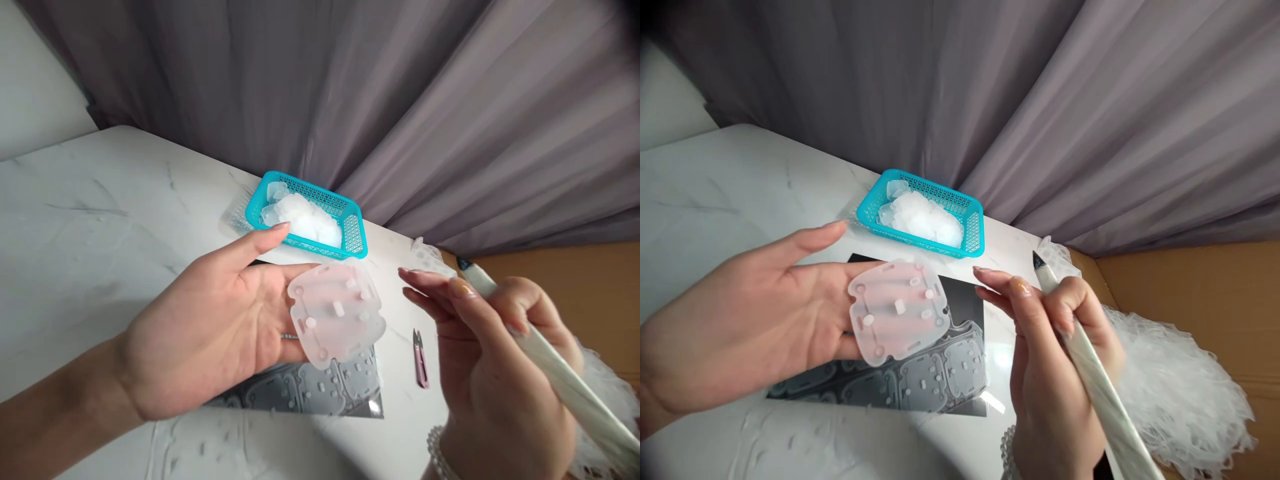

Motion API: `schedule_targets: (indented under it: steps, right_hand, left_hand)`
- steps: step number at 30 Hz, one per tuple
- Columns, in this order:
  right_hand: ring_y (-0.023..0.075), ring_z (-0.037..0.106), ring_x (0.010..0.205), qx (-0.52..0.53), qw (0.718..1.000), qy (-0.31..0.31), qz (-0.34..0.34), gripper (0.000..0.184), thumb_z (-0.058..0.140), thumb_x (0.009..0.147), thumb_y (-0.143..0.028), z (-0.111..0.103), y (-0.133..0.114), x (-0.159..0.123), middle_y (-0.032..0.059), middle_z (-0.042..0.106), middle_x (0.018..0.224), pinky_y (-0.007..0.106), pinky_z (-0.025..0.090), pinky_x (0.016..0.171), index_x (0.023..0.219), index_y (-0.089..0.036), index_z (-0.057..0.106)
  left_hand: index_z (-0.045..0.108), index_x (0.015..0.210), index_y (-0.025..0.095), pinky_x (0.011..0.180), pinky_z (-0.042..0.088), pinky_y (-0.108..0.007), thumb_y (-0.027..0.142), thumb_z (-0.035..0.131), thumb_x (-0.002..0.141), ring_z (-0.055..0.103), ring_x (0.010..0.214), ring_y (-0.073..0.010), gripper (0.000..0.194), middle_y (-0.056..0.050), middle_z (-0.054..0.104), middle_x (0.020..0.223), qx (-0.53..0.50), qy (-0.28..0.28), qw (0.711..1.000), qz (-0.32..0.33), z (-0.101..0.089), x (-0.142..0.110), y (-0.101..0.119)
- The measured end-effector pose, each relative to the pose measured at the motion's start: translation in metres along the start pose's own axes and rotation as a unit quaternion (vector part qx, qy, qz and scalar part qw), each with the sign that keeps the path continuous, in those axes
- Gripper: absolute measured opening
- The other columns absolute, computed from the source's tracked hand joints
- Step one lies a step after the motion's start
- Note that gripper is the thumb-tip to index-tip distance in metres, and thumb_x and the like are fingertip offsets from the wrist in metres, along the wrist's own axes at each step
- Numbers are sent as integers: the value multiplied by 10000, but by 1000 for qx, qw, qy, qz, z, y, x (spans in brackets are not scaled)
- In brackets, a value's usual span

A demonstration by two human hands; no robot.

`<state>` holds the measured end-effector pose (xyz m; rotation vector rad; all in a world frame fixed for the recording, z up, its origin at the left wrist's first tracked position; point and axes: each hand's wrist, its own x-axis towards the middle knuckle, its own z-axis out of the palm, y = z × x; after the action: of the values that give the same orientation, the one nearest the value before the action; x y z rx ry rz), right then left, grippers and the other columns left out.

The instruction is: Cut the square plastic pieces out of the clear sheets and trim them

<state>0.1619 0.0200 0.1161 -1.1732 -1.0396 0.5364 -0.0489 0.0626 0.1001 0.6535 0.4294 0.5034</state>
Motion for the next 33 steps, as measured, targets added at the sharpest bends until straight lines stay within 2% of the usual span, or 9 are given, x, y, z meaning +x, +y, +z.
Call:
schedule_targets:
  steps: [4,8,13,18,21,26,30,31,33]
  right_hand:
    - [197,770,811,4,1000,-2,2,391,712,838,-95,-1,2,2,-10,744,716,287,637,741,658,-239,395]
    - [198,770,789,-8,999,-34,21,415,744,830,-152,2,2,-1,8,764,728,286,643,730,652,-237,379]
    - [202,765,776,-9,994,-78,71,420,773,817,-205,1,5,-1,27,785,777,313,642,729,673,-236,380]
    - [157,721,660,34,970,-174,164,441,827,747,-209,0,8,2,18,789,795,240,584,602,690,-234,391]
    - [150,692,605,45,963,-186,187,481,848,702,-183,2,9,3,4,781,741,230,553,546,675,-235,370]
    - [157,691,583,22,979,-139,145,495,872,665,-187,2,13,4,6,775,699,244,551,544,647,-236,380]
    - [160,714,647,-52,995,-55,65,491,857,707,-242,4,17,0,10,792,797,264,564,595,636,-236,371]
    - [163,719,669,-77,993,-75,58,489,847,724,-257,6,18,-2,14,792,806,269,564,610,629,-235,368]
    - [178,727,707,-113,977,-163,75,473,813,767,-296,10,17,-6,24,780,779,282,564,633,624,-233,366]
  left_hand:
    - [629,1283,191,926,506,-410,758,326,852,661,1104,-328,775,-120,719,1164,44,25,999,-8,0,-2,0]
    - [627,1280,195,926,500,-407,730,369,859,656,1118,-329,729,-113,730,1135,36,33,999,-4,0,-2,0]
    - [637,1268,177,934,498,-418,700,388,870,647,1134,-334,703,-122,728,1142,6,26,1000,-5,-1,-2,-1]
    - [625,1293,163,955,497,-405,722,334,877,641,1148,-326,756,-131,705,1209,8,14,1000,-15,2,1,-1]
    - [634,1286,163,985,487,-413,706,334,888,616,1190,-330,737,-129,696,1231,-14,4,1000,-22,4,3,-1]
    - [633,1284,163,1030,463,-433,601,392,920,541,1295,-334,618,-132,661,1294,-77,5,997,-13,0,5,-5]
    - [591,1315,206,1044,461,-435,519,466,920,455,1383,-305,520,-115,589,1396,-114,117,986,16,-7,12,-11]
    - [593,1303,196,1044,463,-442,520,479,918,454,1382,-309,516,-123,583,1399,-122,125,985,16,-8,15,-12]
    - [617,1237,152,1037,474,-457,530,495,918,490,1344,-332,509,-155,595,1371,-129,95,987,11,-9,19,-16]
